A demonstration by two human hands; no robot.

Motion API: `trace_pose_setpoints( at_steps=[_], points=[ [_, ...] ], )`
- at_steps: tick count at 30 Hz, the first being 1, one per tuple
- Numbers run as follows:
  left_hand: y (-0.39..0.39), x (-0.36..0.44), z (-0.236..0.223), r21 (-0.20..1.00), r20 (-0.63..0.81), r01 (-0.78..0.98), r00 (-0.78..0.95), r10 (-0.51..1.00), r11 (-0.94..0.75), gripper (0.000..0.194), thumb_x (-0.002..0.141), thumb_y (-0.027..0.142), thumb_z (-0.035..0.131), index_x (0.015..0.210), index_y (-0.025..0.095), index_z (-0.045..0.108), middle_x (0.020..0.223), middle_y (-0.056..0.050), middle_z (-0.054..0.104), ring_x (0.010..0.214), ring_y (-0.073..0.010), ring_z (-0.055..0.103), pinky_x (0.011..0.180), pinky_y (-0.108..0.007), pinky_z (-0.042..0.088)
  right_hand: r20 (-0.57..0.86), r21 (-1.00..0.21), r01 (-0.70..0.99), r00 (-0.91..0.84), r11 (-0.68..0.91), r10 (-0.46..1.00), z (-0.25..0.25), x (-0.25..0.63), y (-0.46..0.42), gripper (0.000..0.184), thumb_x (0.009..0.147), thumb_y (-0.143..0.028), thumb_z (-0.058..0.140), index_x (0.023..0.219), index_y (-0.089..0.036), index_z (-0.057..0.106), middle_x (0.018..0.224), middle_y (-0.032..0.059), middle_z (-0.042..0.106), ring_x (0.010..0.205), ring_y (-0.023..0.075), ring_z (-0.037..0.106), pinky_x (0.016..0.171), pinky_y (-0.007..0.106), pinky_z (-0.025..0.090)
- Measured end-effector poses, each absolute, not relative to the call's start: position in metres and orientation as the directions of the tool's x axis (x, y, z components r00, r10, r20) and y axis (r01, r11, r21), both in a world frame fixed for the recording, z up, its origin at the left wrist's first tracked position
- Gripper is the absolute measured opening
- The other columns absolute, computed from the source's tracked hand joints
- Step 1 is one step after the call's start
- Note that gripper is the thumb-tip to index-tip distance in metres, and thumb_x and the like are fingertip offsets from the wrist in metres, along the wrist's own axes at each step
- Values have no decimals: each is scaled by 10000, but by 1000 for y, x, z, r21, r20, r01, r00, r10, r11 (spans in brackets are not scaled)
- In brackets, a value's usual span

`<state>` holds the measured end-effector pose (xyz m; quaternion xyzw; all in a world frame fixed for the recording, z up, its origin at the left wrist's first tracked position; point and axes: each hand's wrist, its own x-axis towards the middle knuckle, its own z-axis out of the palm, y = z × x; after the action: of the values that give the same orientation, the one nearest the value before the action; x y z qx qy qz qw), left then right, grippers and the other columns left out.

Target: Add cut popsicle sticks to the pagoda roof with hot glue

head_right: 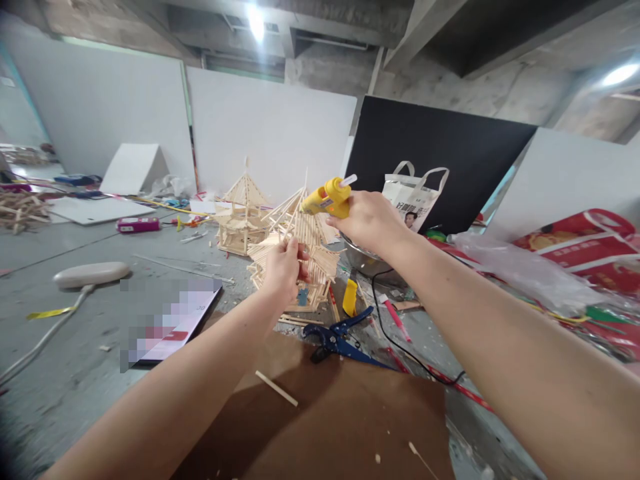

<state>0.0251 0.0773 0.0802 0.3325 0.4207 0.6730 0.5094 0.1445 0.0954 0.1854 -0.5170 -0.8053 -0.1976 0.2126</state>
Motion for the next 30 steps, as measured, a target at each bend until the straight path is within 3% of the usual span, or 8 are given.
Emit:
trace_pose_setpoints(
  at_steps=[30],
  points=[
    [75,26,84,894,17,-426,-285,959,-142,208,797,305,354,645,170,392,523,52,424,283,-37,342,298,-185,323,584,113,907,-391,406,711,184,140,87,329,667,-434,519,825,-177,649,687,56,614,657,198,563,527,306,371]
  ],
)
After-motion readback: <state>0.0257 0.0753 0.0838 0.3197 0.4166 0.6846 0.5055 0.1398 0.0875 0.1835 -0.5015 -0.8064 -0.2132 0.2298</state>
